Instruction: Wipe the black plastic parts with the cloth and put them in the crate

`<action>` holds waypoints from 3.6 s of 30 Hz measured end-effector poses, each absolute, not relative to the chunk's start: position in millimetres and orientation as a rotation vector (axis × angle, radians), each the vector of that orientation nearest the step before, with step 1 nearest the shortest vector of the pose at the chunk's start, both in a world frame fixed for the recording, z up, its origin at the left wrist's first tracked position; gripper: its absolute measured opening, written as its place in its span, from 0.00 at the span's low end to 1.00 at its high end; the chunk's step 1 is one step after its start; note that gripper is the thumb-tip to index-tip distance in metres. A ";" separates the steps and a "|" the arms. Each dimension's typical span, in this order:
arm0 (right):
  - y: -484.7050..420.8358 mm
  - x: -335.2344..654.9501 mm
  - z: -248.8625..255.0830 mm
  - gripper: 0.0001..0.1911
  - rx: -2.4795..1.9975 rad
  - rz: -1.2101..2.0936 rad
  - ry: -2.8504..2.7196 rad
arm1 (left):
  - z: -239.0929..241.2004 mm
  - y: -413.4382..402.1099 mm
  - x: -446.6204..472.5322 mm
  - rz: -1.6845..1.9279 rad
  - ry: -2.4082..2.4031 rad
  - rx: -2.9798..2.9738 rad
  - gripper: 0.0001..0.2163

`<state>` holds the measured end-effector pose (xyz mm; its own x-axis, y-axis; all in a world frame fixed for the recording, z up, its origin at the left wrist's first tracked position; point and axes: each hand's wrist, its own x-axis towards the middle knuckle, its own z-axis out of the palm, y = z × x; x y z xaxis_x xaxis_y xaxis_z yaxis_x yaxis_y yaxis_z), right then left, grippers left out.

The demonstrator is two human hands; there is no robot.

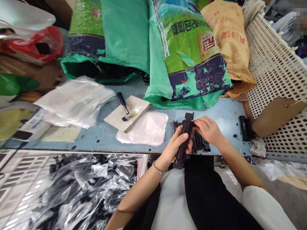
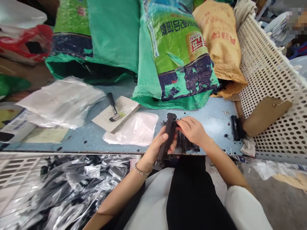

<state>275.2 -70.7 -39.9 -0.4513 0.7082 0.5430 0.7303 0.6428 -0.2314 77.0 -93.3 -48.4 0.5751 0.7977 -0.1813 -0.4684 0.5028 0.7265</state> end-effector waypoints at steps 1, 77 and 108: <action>-69.8 273.3 -41.2 0.08 -1.106 -0.079 -2.257 | -48.0 -93.2 76.3 0.812 0.553 0.678 0.27; -70.0 162.9 -101.6 0.19 -1.152 1.529 -0.769 | -130.0 -44.7 -23.8 0.975 1.753 1.713 0.12; -55.0 167.2 -112.7 0.17 -0.957 1.681 -0.657 | -135.0 -38.3 -35.0 0.968 1.511 1.533 0.06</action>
<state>167.2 -55.0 -112.7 -0.1356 0.9522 -0.2738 -0.5137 -0.3039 -0.8023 -35.0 -38.3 -135.0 0.0113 0.9999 0.0048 0.4225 -0.0091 0.9063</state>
